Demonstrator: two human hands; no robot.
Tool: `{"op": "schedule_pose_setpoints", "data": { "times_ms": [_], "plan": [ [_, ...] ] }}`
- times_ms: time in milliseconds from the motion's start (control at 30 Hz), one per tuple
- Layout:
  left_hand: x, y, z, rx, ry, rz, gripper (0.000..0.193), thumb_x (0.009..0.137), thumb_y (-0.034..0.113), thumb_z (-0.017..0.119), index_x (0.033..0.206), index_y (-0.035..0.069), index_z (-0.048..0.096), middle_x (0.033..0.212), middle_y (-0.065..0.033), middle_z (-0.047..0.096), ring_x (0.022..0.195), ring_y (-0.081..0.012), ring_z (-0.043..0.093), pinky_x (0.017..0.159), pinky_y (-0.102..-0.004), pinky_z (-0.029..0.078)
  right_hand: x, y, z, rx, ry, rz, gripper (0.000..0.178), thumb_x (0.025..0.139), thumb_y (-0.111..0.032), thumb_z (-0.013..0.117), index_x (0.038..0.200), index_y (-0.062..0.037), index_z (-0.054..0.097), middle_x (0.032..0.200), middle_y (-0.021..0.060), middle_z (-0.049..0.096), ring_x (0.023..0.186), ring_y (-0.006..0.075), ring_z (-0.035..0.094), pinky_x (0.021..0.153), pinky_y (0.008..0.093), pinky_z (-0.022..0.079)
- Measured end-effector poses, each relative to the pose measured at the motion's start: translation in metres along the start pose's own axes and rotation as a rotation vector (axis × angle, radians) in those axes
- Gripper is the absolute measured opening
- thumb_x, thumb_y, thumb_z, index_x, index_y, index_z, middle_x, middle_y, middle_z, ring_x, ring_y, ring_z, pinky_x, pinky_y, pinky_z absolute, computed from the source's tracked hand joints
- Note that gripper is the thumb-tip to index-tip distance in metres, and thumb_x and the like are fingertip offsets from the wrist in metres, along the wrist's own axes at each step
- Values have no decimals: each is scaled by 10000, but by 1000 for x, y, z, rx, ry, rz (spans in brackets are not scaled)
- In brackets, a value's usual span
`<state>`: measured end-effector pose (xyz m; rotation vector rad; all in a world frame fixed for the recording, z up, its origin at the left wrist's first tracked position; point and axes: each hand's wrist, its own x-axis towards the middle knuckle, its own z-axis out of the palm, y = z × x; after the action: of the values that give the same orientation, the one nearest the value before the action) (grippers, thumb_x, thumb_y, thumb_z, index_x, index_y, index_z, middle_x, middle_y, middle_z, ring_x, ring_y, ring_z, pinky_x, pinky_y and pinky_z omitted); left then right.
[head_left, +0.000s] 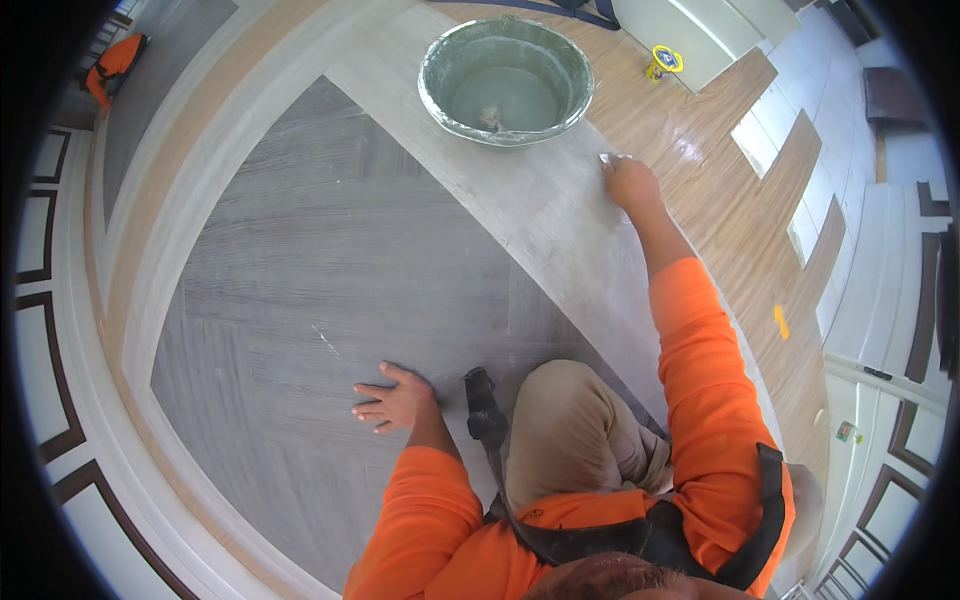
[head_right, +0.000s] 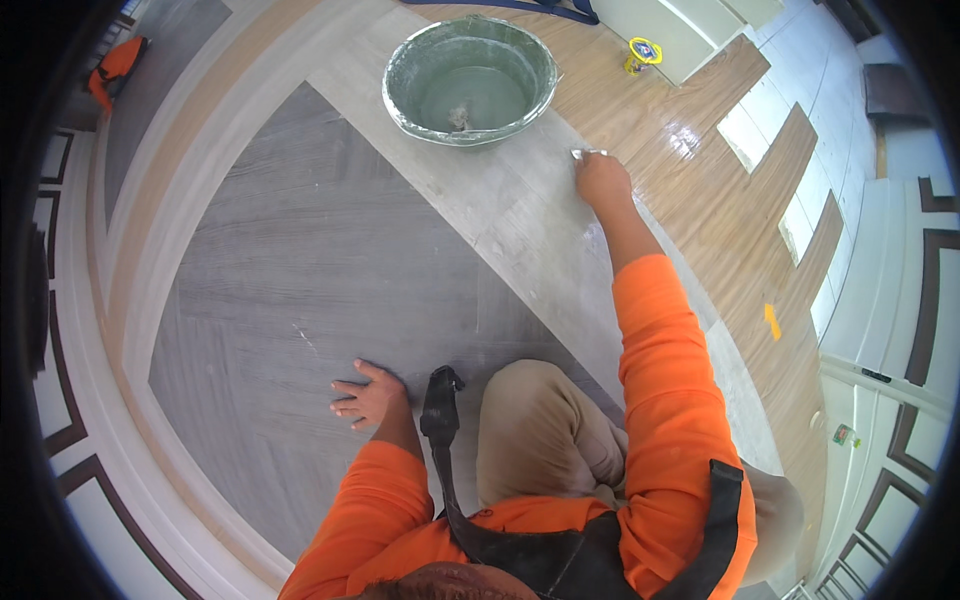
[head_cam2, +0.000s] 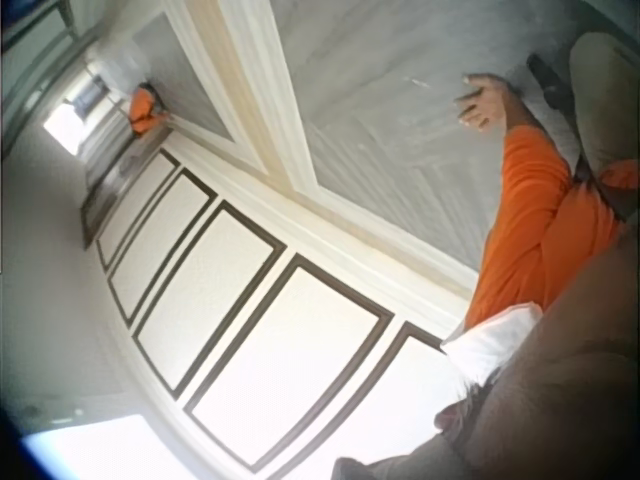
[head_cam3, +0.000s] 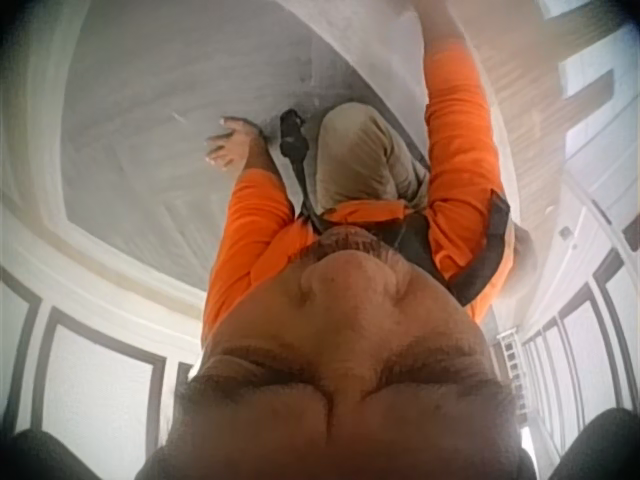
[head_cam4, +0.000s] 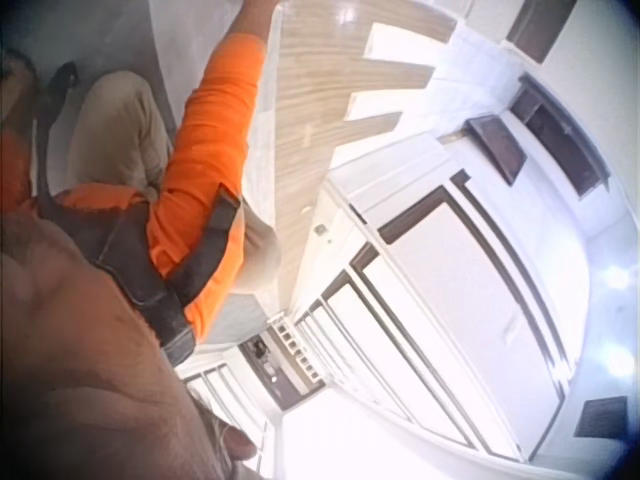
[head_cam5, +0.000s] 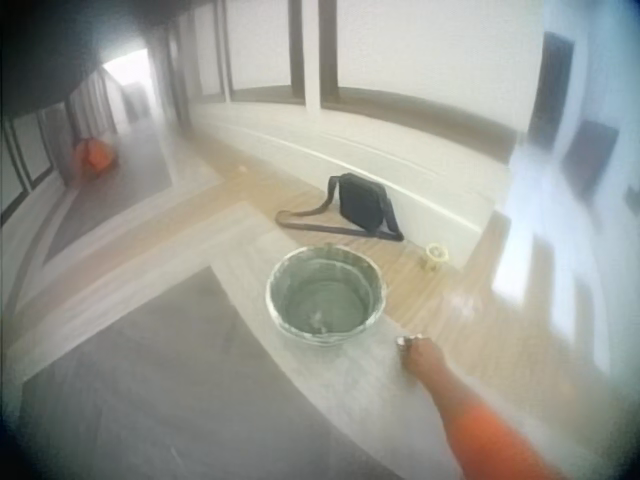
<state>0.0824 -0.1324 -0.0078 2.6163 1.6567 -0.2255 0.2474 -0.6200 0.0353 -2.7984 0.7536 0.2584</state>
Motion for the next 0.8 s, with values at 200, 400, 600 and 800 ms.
{"op": "schedule_pose_setpoints", "data": {
  "times_ms": [200, 400, 600, 800],
  "plan": [
    [2, 1, -4, 6, -13, -22, 927, 1042, 780, 236, 1734, 165, 200, 1782, -280, 96, 1676, -372, 58, 1320, -627, 57, -7, -13, -5, -36, -40, 12, 406, 1080, -360, 530, 1361, -138, 721, 1250, 193, 749, 1198, 378, 701, 1029, 501, 564],
    [1, 3, -5, 13, -32, -20, 925, 1043, 778, 233, 1739, 170, 181, 1784, -275, 92, 1679, -356, 50, 1326, -616, 52, 0, -1, 0, -24, -29, -8, 406, 1075, -358, 536, 1369, -142, 714, 1248, 194, 749, 1204, 384, 695, 1027, 499, 567],
    [3, -1, 2, -1, -1, -19, 934, 1032, 792, 262, 1737, 183, 198, 1785, -268, 101, 1678, -358, 63, 1321, -621, 55, -4, -6, -3, -56, -27, -16, 393, 1072, -340, 552, 1365, -132, 712, 1248, 200, 747, 1193, 385, 699, 1019, 503, 571],
    [4, 1, 0, 14, -16, -14, 937, 1040, 783, 233, 1736, 158, 186, 1783, -278, 95, 1676, -374, 58, 1323, -623, 50, -2, -7, -2, -79, -47, -2, 389, 1073, -342, 553, 1354, -128, 717, 1257, 202, 744, 1186, 387, 701, 1016, 504, 573]
  ]
}}
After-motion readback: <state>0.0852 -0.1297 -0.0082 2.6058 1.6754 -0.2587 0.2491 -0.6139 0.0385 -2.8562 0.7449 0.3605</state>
